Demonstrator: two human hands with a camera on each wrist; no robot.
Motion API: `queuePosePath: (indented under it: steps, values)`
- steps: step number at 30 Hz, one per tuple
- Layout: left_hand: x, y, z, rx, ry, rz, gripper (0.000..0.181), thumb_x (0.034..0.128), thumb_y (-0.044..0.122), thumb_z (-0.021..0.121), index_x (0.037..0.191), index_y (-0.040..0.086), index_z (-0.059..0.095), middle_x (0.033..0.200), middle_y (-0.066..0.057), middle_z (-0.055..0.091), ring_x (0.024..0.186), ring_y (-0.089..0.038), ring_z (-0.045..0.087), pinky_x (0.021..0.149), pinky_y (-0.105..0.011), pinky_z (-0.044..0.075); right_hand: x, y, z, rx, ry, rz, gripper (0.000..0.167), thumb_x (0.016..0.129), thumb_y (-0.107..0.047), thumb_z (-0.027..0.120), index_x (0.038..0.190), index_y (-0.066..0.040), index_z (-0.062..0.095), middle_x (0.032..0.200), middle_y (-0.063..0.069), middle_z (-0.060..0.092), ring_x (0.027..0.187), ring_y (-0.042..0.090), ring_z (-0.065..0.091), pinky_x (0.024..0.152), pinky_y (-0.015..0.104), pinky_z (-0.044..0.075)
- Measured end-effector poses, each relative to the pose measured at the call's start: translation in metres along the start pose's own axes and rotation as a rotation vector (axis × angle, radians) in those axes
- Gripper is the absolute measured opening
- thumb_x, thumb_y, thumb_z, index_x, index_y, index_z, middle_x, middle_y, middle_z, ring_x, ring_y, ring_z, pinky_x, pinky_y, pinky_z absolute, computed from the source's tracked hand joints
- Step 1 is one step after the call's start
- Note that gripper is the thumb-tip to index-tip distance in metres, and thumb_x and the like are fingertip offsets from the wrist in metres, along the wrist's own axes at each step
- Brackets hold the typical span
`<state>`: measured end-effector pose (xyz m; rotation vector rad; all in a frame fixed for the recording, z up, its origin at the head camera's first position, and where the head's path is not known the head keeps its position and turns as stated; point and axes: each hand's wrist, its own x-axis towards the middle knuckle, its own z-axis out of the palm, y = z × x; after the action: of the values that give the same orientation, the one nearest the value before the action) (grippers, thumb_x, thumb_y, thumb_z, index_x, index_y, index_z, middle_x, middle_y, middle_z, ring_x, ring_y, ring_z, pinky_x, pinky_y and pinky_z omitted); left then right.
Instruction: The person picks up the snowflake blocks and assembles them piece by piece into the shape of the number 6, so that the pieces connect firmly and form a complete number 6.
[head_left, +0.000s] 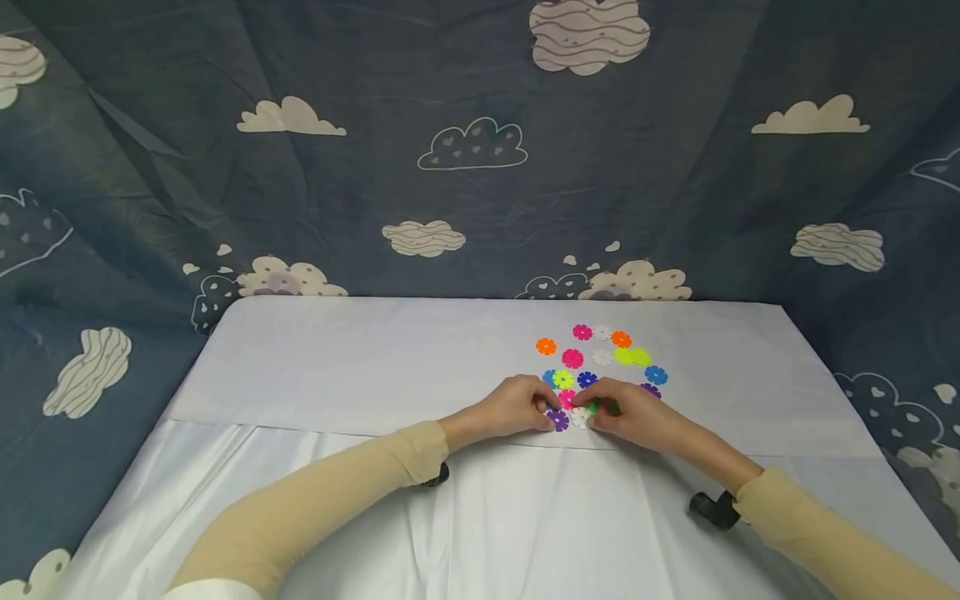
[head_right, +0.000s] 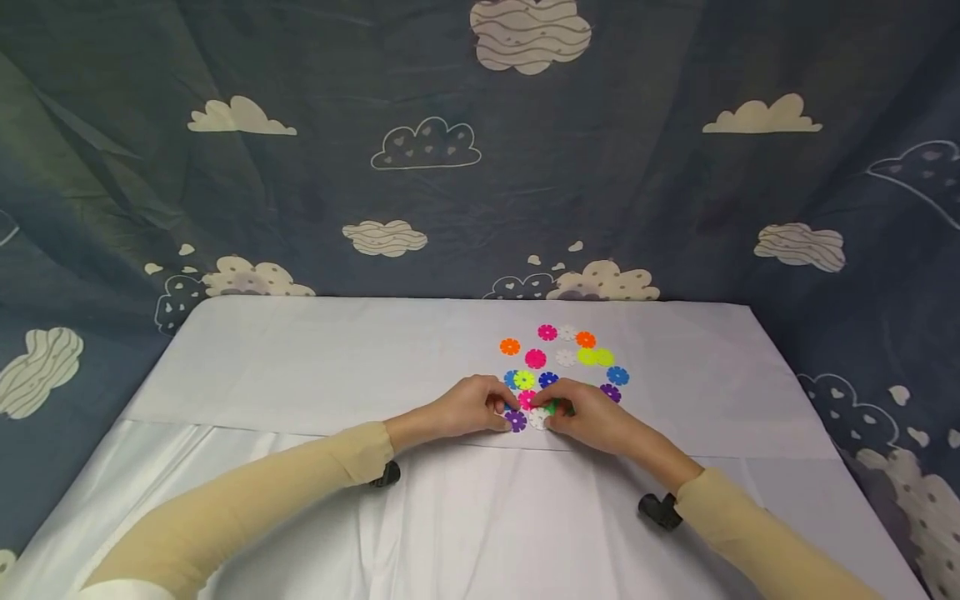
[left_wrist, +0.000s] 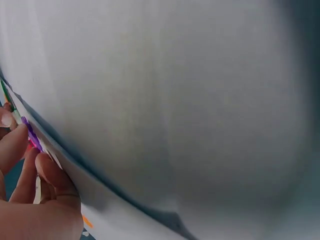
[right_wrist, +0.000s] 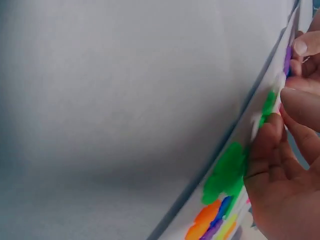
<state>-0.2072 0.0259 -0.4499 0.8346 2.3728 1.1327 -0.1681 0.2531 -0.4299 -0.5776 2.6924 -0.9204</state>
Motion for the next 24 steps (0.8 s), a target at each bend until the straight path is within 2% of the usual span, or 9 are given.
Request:
queuePosePath:
  steps: [6,11,17,21,24]
  values:
    - [0.000,0.006,0.003,0.066,0.009,-0.013,0.021,0.0813,0.008,0.081,0.100,0.008,0.073,0.075,0.004,0.053,0.071,-0.007,0.048,0.065,-0.018,0.039,0.001,0.004,0.001,0.000,-0.007,-0.004,0.030,0.085,-0.008,0.077,0.113,-0.013,0.069,0.103,-0.001,0.064,0.085,0.017,0.053,0.071,0.024,0.050]
    - [-0.001,0.009,0.002,0.051,0.010,-0.040,0.021,0.0792,0.005,0.081,0.095,0.009,0.068,0.074,0.003,0.053,0.070,-0.009,0.048,0.064,-0.019,0.040,0.004,0.005,0.003,0.005,-0.011,0.000,0.027,0.085,-0.007,0.077,0.109,-0.013,0.067,0.091,-0.002,0.059,0.083,0.018,0.052,0.071,0.025,0.049]
    - [-0.001,0.009,0.001,0.005,0.016,-0.023,0.021,0.0796,0.001,0.079,0.089,0.010,0.063,0.075,0.002,0.056,0.071,-0.010,0.049,0.068,-0.020,0.042,0.004,0.002,0.005,-0.015,0.013,0.039,0.028,0.083,-0.006,0.078,0.109,-0.012,0.068,0.088,-0.004,0.059,0.080,0.017,0.053,0.071,0.024,0.050]
    - [-0.007,0.008,-0.001,0.026,0.023,-0.018,0.021,0.0817,0.002,0.077,0.095,0.009,0.063,0.075,0.003,0.056,0.069,-0.008,0.049,0.065,-0.019,0.043,0.002,-0.002,0.006,-0.030,0.043,0.050,0.026,0.084,-0.005,0.077,0.107,-0.012,0.069,0.087,-0.004,0.060,0.079,0.017,0.054,0.070,0.024,0.051]
    - [-0.014,0.009,-0.006,0.043,0.037,-0.039,0.019,0.0832,0.003,0.076,0.099,0.007,0.067,0.075,0.004,0.058,0.069,-0.008,0.050,0.064,-0.019,0.043,0.001,-0.005,0.006,-0.035,0.070,0.066,0.021,0.085,-0.005,0.076,0.104,-0.013,0.071,0.086,-0.005,0.062,0.079,0.017,0.055,0.069,0.023,0.052]
